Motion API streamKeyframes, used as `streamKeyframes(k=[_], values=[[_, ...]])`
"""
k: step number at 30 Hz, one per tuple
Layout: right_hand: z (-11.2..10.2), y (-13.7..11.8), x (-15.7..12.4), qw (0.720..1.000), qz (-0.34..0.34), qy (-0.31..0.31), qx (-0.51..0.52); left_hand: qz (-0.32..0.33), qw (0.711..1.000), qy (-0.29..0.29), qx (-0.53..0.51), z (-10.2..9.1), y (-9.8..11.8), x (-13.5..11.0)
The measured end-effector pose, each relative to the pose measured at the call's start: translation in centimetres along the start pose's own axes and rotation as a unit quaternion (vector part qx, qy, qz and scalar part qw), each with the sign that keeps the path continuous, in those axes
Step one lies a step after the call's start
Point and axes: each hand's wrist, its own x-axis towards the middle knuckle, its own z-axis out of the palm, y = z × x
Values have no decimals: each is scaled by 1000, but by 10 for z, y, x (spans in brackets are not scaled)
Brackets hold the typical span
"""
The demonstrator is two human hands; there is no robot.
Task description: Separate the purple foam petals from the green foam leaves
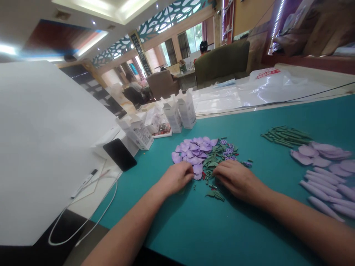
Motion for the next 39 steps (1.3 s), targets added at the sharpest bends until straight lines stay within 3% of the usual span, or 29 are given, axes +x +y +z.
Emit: streamKeyframes(k=[7, 13, 17, 24, 34, 39], values=[[0, 1, 1, 1000, 4, -4, 4, -51, 998, 42, -2, 8, 8, 16], [0, 0, 1, 1000, 4, 0, 1, -73, 992, 42, -90, 17, -2, 26], [0, 0, 1, 1000, 3, 1, 1, -73, 984, 43, -160, 12, -9, 28], [-1, 0, 1, 1000, 0, -3, 2, -59, 967, 4, -248, -7, -11, 27], [-1, 1, 1, 1000, -5, 7, 3, -28, 949, -63, -309, -8, 1, 22], [-1, 1, 2, 1000, -8, 3, 5, -25, 944, -78, -321, -22, -4, 18]])
